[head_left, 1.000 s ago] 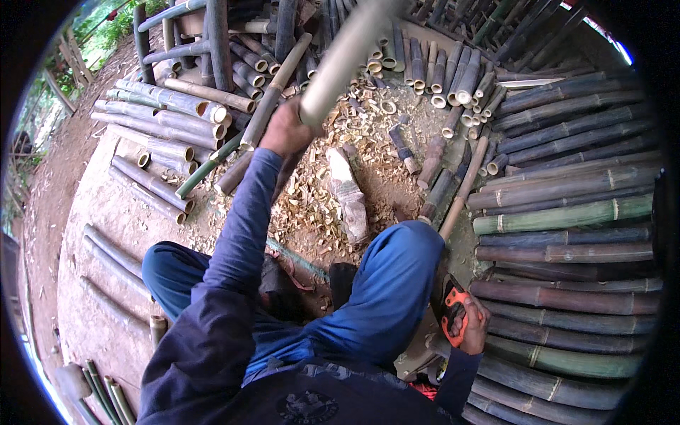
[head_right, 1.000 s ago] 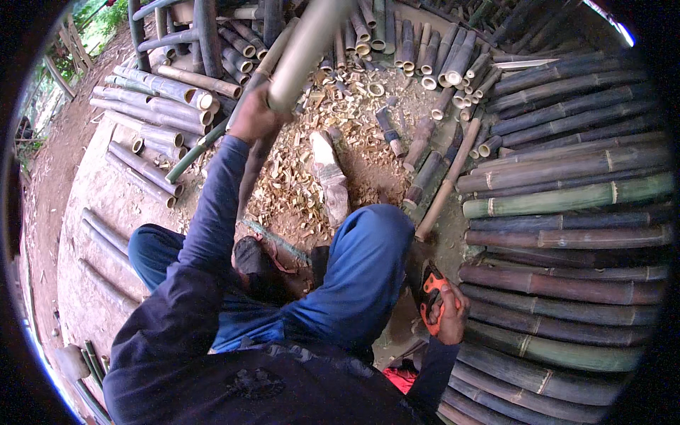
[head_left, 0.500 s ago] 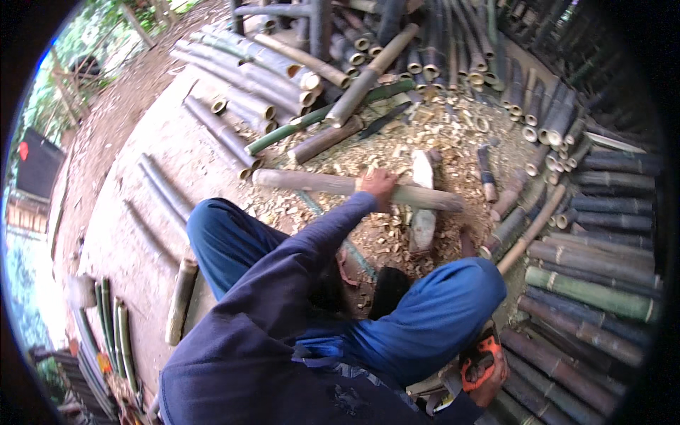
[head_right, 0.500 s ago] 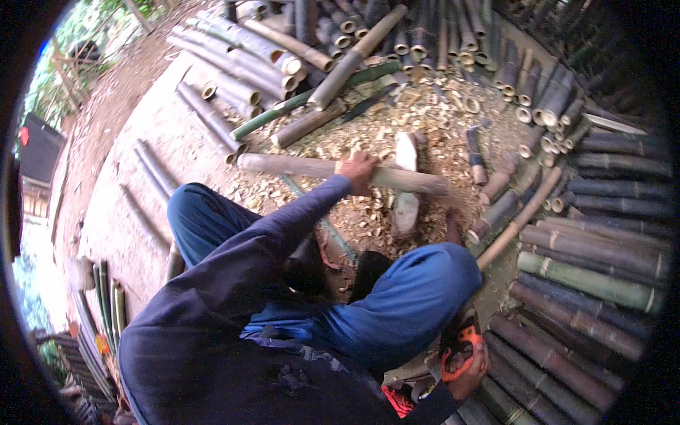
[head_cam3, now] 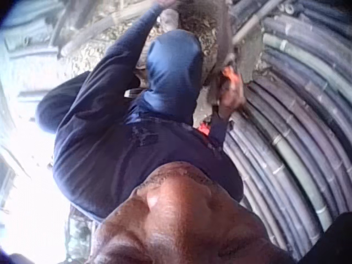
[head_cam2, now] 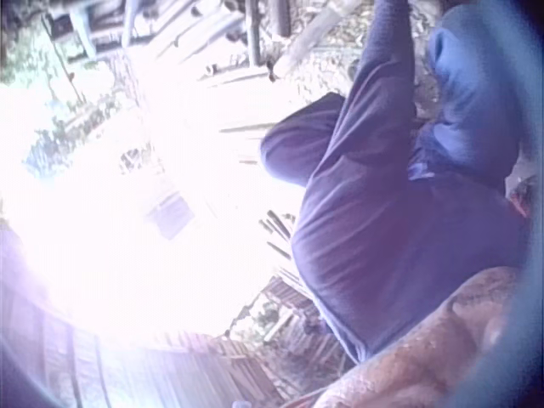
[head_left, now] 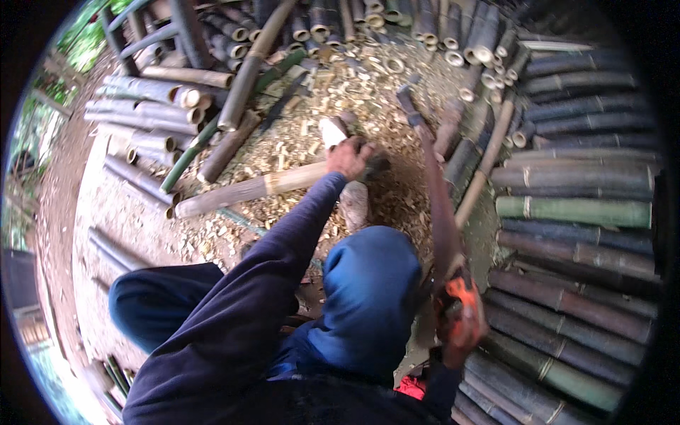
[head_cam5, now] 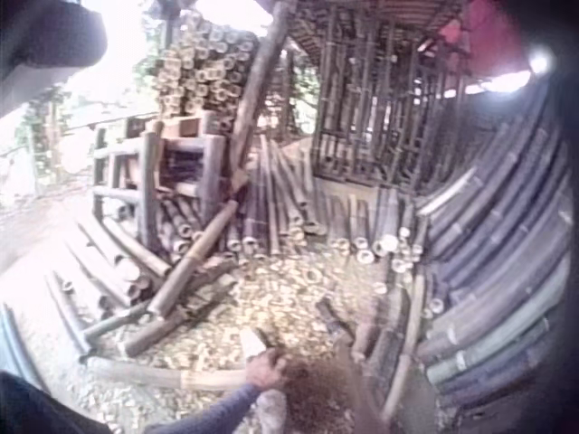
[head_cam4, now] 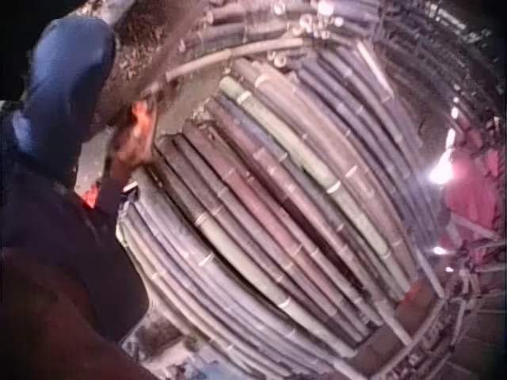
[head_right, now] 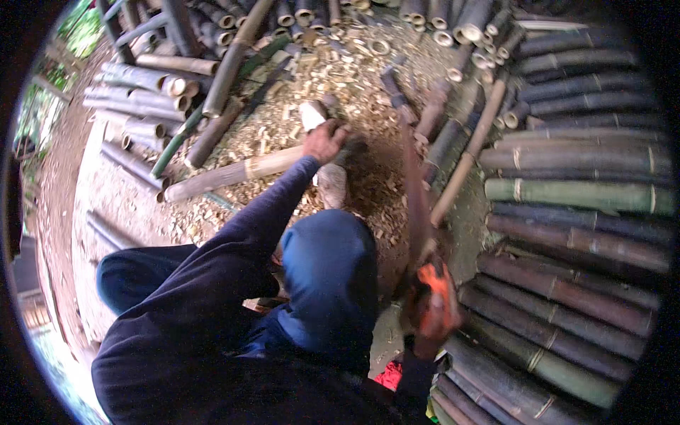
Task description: The person saws a segment of bamboo, uses a wooden mallet and a small chisel-like tool to carve notches into it, and then peels thin strips from the side of the bamboo with a knife.
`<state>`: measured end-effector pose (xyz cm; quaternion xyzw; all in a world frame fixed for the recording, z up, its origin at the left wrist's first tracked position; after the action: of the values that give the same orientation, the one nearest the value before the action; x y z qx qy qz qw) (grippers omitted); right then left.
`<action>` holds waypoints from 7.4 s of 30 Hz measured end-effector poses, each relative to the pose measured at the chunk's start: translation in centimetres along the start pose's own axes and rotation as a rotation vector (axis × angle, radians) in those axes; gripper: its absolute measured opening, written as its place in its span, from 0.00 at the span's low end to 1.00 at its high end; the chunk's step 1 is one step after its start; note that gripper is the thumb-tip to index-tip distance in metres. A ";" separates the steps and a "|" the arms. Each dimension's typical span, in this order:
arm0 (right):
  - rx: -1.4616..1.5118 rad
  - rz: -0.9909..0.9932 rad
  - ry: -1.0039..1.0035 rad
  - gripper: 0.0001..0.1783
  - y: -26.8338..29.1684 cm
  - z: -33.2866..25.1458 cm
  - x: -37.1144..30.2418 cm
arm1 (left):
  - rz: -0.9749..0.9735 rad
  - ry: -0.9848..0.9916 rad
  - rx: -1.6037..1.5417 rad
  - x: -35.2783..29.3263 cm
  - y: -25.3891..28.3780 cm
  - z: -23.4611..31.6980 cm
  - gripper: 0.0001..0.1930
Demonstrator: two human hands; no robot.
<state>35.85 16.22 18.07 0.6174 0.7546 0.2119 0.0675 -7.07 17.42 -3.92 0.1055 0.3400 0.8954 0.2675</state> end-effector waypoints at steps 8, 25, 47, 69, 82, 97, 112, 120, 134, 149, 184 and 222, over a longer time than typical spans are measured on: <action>0.053 -0.159 -0.188 0.38 -7.4 0.5 0.5 | -0.025 -0.156 0.191 -1.0 -0.6 1.8 0.35; 0.054 -0.052 0.188 0.26 -19.7 0.5 6.3 | 0.018 -0.270 0.203 -0.2 -3.1 0.3 0.34; 0.018 -0.107 0.216 0.19 -18.0 1.8 4.9 | -0.059 -0.312 0.295 0.3 -4.8 0.1 0.25; -0.300 -0.234 0.130 0.20 -11.0 11.2 -1.9 | -0.163 -0.238 0.402 -0.8 -3.9 -0.7 0.31; -0.276 -0.043 0.386 0.24 -14.7 7.5 0.2 | -0.021 -0.350 0.368 -0.1 -5.1 -2.4 0.30; -0.010 -0.143 0.194 0.18 -20.7 0.2 8.8 | -0.137 -0.316 0.428 -0.1 -4.0 1.9 0.30; -0.020 -0.231 0.067 0.24 -16.1 0.0 5.1 | -0.166 -0.277 0.346 -1.0 -3.3 2.4 0.32; -0.237 0.212 0.255 0.32 1.8 -0.6 -4.6 | -0.240 -0.320 0.014 5.3 -3.7 -4.8 0.54; -0.582 0.005 -0.071 0.31 6.3 14.4 -10.3 | -0.672 -0.260 -0.122 -2.1 20.5 3.9 0.13; -0.402 -0.443 0.238 0.39 -26.3 13.2 6.5 | 0.330 1.190 -1.363 -12.9 5.6 -16.1 0.37; -0.838 0.178 0.168 0.19 -7.7 19.1 21.7 | -0.328 0.486 -0.959 -8.3 -0.8 -7.8 0.17; 0.117 -0.524 -0.493 0.74 -37.8 15.4 3.9 | 0.161 0.072 0.143 1.1 13.3 -15.0 0.35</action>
<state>6.38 18.02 -10.42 0.4383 0.8591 -0.0116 0.2640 -18.94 1.38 -6.21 0.1189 0.4027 0.8907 0.1740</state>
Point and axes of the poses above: each hand's wrist, its own x-axis towards the middle knuckle, its own y-axis out of the back of the hand, z = x × y, the point moved 8 cm from there along x, towards the middle knuckle, and after that the axes turned 13 degrees about z, right-handed, at the moved point
